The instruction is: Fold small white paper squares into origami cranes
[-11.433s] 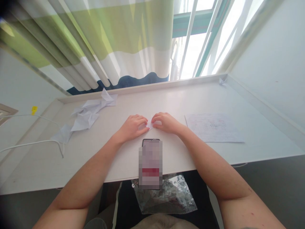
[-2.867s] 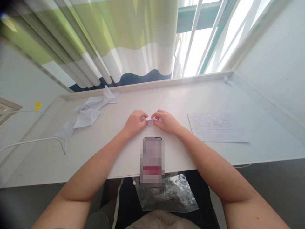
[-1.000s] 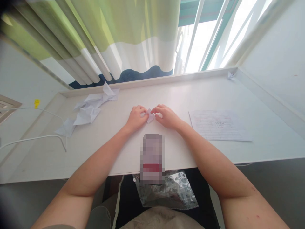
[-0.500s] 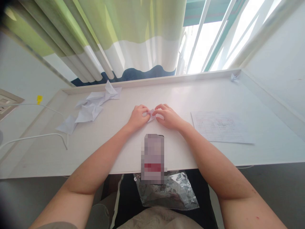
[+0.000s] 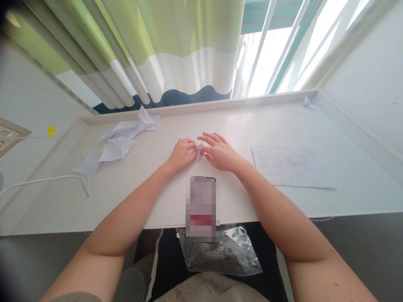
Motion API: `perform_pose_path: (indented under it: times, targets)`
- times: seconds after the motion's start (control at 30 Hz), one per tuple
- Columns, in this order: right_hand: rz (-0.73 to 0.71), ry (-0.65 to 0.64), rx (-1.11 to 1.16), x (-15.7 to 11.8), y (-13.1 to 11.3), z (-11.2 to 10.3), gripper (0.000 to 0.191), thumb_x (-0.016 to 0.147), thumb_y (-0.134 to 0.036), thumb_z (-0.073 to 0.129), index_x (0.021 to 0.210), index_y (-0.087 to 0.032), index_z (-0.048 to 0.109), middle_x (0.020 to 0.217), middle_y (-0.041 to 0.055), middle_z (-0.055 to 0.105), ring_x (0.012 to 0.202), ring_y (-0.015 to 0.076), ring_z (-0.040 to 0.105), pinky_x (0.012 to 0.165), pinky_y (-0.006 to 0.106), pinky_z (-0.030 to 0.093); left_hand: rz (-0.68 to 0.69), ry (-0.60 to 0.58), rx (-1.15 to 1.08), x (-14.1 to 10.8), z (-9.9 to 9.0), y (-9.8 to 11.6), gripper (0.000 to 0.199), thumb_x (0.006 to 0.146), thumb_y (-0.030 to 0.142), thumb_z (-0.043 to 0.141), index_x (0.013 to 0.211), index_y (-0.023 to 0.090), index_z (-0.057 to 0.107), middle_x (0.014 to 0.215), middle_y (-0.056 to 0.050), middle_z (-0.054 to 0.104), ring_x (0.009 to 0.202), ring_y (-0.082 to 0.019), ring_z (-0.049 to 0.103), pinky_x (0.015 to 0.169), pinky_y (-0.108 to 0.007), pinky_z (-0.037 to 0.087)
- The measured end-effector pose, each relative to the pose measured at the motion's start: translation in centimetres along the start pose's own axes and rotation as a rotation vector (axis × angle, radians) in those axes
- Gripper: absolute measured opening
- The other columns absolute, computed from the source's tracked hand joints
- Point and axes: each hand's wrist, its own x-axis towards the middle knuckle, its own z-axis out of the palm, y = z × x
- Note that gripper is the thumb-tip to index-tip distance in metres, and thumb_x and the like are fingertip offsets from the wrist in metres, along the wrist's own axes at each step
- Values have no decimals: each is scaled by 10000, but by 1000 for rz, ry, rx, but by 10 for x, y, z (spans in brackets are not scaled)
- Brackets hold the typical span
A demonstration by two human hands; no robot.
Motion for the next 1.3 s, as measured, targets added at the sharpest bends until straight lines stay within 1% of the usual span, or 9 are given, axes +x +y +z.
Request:
perform_pose_path:
  times: [0.17,0.3,0.37,0.5,0.63,0.77,0.97,1.17,1.3]
  targets:
    - [20,-1,12,0,2,5,233,1022,-149,630,1112,-297,785,1615,67,594,1613,342,426,1337,714,303,43,-35,15,-3,-4,2,166,992,285,649,1080,251,785,1243,-74,770,1251,-313,612,1151,-515,490]
    - [43,-11,43,0,3,8,190,1028,-188,623,1084,-289,773,1533,95,634,1533,354,486,1266,677,403,127,-124,-7,-10,-13,1,393,991,383,690,1371,283,703,1357,-64,750,1331,-307,609,1210,-507,461]
    - [53,-12,77,2,2,9,163,1033,-215,615,1054,-284,761,1484,101,660,1476,353,522,1233,657,431,138,-130,-34,-12,-16,-1,456,987,419,716,1425,295,674,1426,-63,733,1369,-302,611,1248,-502,443]
    - [107,13,168,6,2,12,144,1029,-245,612,1107,-264,731,1356,112,723,1346,341,588,1180,594,471,125,-103,-83,-12,-16,-5,396,996,372,717,1382,285,700,1422,-71,751,1353,-285,662,1252,-477,462]
    - [192,65,240,8,5,16,275,970,-234,661,1244,-247,680,1274,111,761,1248,335,627,1101,533,511,127,-64,-155,-11,-13,-7,447,973,272,722,1416,274,666,1409,-78,766,1332,-268,703,1218,-453,510]
    - [226,80,274,9,6,17,244,953,-245,672,1197,-241,683,1227,104,778,1204,326,652,1073,501,514,119,-60,-209,-12,-12,-7,444,967,245,711,1408,259,663,1390,-89,779,1314,-262,727,1199,-444,539]
    - [316,87,307,12,6,19,239,929,-246,680,1167,-229,679,1226,112,779,1175,319,666,1044,477,523,127,-71,-155,-12,-11,-6,389,978,236,684,1367,232,696,1442,-103,755,1364,-275,700,1230,-451,519]
    - [233,121,335,7,16,19,240,946,-221,627,1169,-250,711,1192,97,757,1175,318,645,1066,508,520,149,-75,-214,-12,-11,-9,377,977,228,680,1352,241,647,1376,-96,783,1293,-270,740,1150,-449,567]
    - [171,56,286,3,18,17,177,948,-210,640,1051,-268,772,1247,109,718,1270,346,600,1151,565,475,148,-84,-192,-13,-13,-8,181,992,244,660,1170,253,694,1339,-76,796,1306,-276,731,1167,-474,550]
